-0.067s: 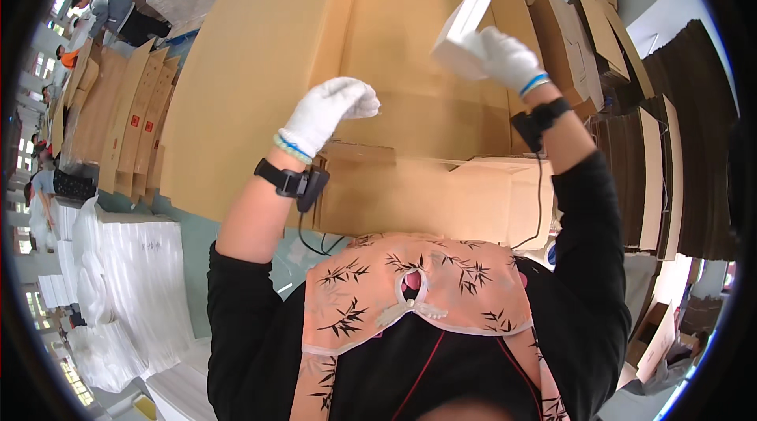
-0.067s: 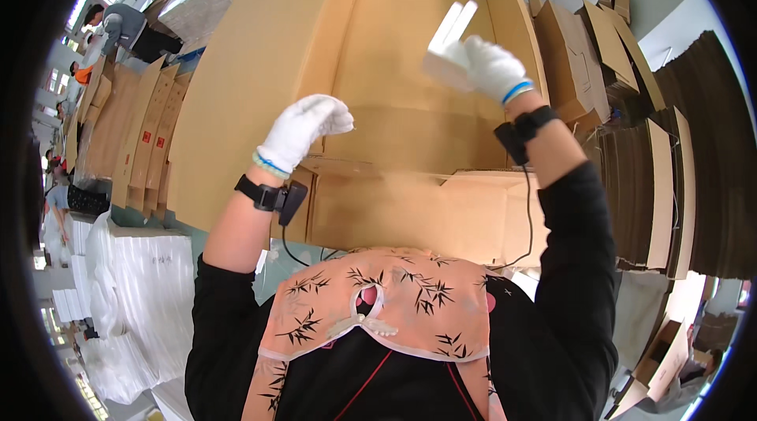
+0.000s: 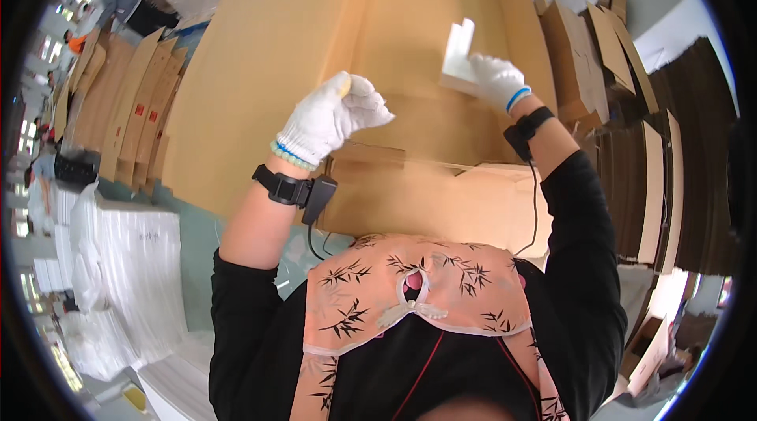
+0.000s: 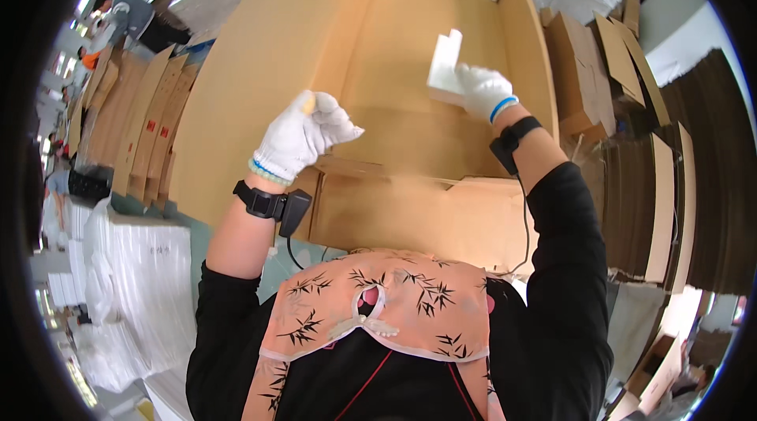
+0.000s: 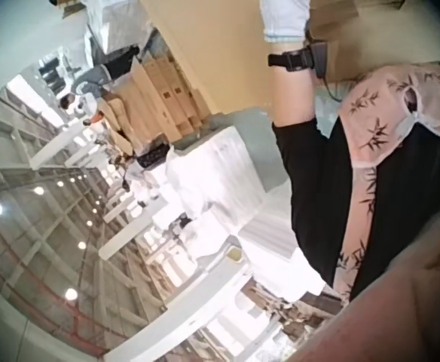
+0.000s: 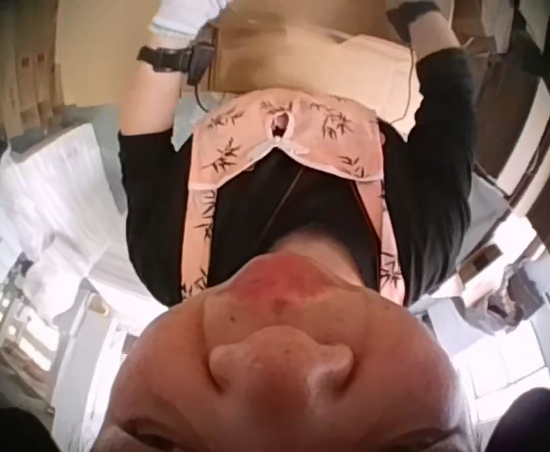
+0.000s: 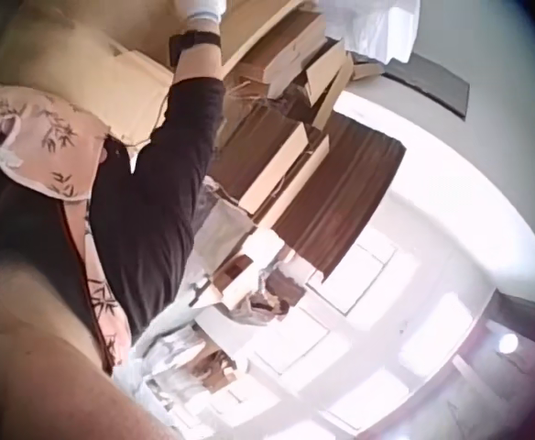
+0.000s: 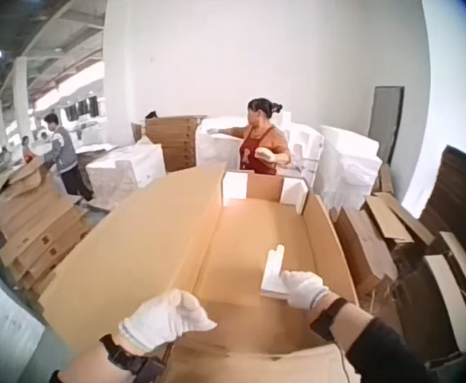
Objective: The person assembles flat-packed cardboard boxes in a warehouse environment. They fold the cardboard panels into shape, insert white foam corner protectors, and secure the box flaps using a handheld tape dispenser. The process is repeated for multiple units, with the person handling stacks of flat cardboard and foam pieces.
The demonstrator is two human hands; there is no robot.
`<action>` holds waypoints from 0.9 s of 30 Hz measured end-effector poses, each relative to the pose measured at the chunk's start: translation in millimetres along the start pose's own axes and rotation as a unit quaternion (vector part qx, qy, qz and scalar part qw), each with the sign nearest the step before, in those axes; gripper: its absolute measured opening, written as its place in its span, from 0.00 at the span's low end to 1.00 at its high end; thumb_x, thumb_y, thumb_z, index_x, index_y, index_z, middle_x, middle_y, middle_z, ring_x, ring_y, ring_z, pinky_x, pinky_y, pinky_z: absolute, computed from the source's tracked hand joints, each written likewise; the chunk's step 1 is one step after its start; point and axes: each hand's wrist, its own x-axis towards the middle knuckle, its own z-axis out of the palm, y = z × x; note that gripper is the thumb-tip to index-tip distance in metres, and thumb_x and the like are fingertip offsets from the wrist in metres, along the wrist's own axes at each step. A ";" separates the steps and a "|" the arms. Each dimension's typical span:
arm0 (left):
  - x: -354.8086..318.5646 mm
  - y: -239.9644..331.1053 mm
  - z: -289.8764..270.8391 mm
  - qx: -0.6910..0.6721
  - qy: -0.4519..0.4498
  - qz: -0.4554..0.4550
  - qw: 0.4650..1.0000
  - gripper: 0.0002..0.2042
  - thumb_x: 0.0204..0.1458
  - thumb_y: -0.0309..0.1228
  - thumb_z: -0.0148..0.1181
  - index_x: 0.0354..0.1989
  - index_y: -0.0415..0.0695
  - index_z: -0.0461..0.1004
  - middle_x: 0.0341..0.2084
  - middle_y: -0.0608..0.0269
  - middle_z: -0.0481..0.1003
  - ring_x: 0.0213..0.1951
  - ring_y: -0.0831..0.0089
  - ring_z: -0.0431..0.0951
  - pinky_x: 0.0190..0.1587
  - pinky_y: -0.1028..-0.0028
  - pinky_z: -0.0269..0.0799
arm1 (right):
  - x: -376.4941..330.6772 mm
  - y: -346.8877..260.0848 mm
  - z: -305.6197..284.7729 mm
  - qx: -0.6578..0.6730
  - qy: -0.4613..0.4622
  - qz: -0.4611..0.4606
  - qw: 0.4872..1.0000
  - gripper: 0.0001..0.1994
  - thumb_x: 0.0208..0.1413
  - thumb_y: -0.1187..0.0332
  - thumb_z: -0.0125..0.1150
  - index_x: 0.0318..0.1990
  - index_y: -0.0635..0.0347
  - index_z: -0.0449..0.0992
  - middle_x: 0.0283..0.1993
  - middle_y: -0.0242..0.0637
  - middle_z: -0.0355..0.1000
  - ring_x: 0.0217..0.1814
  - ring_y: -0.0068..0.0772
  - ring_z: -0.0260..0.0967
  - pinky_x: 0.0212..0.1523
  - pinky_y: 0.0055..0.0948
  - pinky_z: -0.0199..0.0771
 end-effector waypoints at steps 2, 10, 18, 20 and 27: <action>-19.4 9.6 21.0 -0.114 -0.091 0.013 0.989 0.25 0.60 0.55 0.52 0.43 0.41 0.76 0.35 0.56 0.79 0.43 0.54 0.79 0.55 0.43 0.66 | 8.3 -4.7 2.8 0.012 -0.084 0.033 0.996 0.18 0.50 0.69 0.60 0.50 0.57 0.72 0.43 0.49 0.77 0.48 0.54 0.76 0.47 0.46 0.77; -44.0 17.3 40.9 -0.174 -0.204 0.047 0.962 0.33 0.57 0.61 0.50 0.47 0.37 0.75 0.41 0.46 0.79 0.45 0.43 0.78 0.61 0.37 0.60 | 15.0 12.6 -119.5 0.080 -0.167 -0.037 0.982 0.23 0.44 0.67 0.61 0.52 0.61 0.72 0.41 0.50 0.76 0.46 0.53 0.74 0.48 0.43 0.73; 19.4 -15.9 24.6 0.815 0.023 -0.151 0.558 0.28 0.64 0.54 0.39 0.41 0.43 0.80 0.41 0.47 0.80 0.46 0.53 0.79 0.52 0.60 0.73 | -15.3 6.4 -169.7 0.257 -0.261 0.001 0.930 0.25 0.36 0.62 0.63 0.45 0.65 0.74 0.37 0.47 0.75 0.39 0.38 0.71 0.46 0.32 0.71; 15.2 -30.4 19.9 0.827 -0.029 -0.171 0.535 0.28 0.63 0.54 0.39 0.36 0.45 0.81 0.36 0.48 0.80 0.40 0.49 0.79 0.46 0.58 0.74 | -19.1 18.1 -153.0 0.309 -0.178 0.021 0.934 0.23 0.41 0.61 0.65 0.46 0.65 0.73 0.36 0.46 0.74 0.38 0.34 0.69 0.46 0.32 0.71; -30.1 -15.3 21.0 0.788 0.147 0.079 0.593 0.18 0.61 0.45 0.52 0.36 0.44 0.81 0.33 0.52 0.81 0.37 0.53 0.80 0.41 0.60 0.76 | 15.3 -80.8 -19.5 0.190 0.033 -0.083 0.978 0.25 0.49 0.55 0.67 0.50 0.63 0.73 0.44 0.51 0.77 0.49 0.56 0.75 0.51 0.41 0.74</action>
